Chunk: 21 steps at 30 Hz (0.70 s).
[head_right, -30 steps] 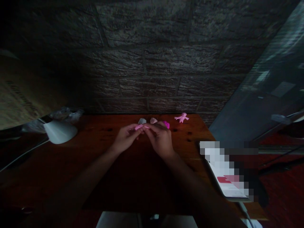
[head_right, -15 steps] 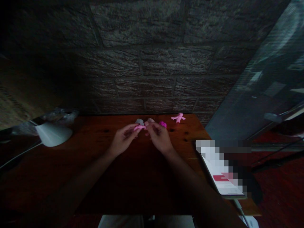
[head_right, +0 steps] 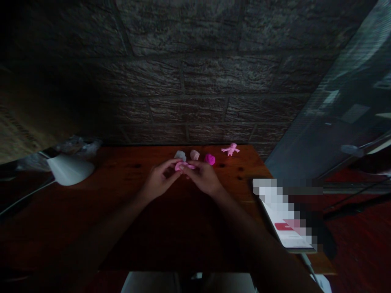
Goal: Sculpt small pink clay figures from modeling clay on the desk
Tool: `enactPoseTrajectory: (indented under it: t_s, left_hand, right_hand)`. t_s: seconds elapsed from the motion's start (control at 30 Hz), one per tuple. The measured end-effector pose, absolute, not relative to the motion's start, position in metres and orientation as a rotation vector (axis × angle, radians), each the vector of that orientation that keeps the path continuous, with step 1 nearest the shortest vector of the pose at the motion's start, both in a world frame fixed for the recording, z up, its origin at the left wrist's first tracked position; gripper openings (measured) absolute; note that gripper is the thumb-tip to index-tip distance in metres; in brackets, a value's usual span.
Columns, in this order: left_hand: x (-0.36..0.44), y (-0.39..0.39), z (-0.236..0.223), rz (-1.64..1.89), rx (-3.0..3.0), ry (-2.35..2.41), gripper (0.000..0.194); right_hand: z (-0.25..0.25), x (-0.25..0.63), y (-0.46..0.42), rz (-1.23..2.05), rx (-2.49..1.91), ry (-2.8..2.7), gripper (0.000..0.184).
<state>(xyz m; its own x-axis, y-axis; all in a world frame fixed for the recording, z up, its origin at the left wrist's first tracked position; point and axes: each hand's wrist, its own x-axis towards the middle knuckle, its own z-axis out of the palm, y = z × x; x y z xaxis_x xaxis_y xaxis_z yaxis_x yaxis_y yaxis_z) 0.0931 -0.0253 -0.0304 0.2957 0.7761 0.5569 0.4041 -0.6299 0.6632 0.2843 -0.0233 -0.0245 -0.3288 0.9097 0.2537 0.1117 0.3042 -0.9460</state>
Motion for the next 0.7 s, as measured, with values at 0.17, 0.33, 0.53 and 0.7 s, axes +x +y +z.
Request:
enactPoseTrajectory:
  t_s: [0.17, 0.33, 0.53, 0.7]
  left_hand:
    - [0.0936, -0.0253, -0.0292, 1.227, 2.302, 1.036, 0.031]
    - [0.0939, -0.0259, -0.0268, 1.209, 2.313, 1.063, 0.021]
    - [0.0941, -0.027, -0.0275, 1.16, 2.254, 1.129, 0.023]
    - [0.0943, -0.0262, -0.0303, 1.162, 2.249, 1.136, 0.022]
  right_hand:
    - [-0.0236, 0.2851, -0.0265, 0.863, -0.988, -1.819, 0.04]
    - [-0.0215, 0.2852, -0.0287, 0.739, -1.026, -1.87, 0.046]
    - [-0.0236, 0.2848, -0.0272, 0.692, -1.039, -1.865, 0.04]
    - [-0.0245, 0.2863, -0.0251, 0.826, -1.002, -1.796, 0.033]
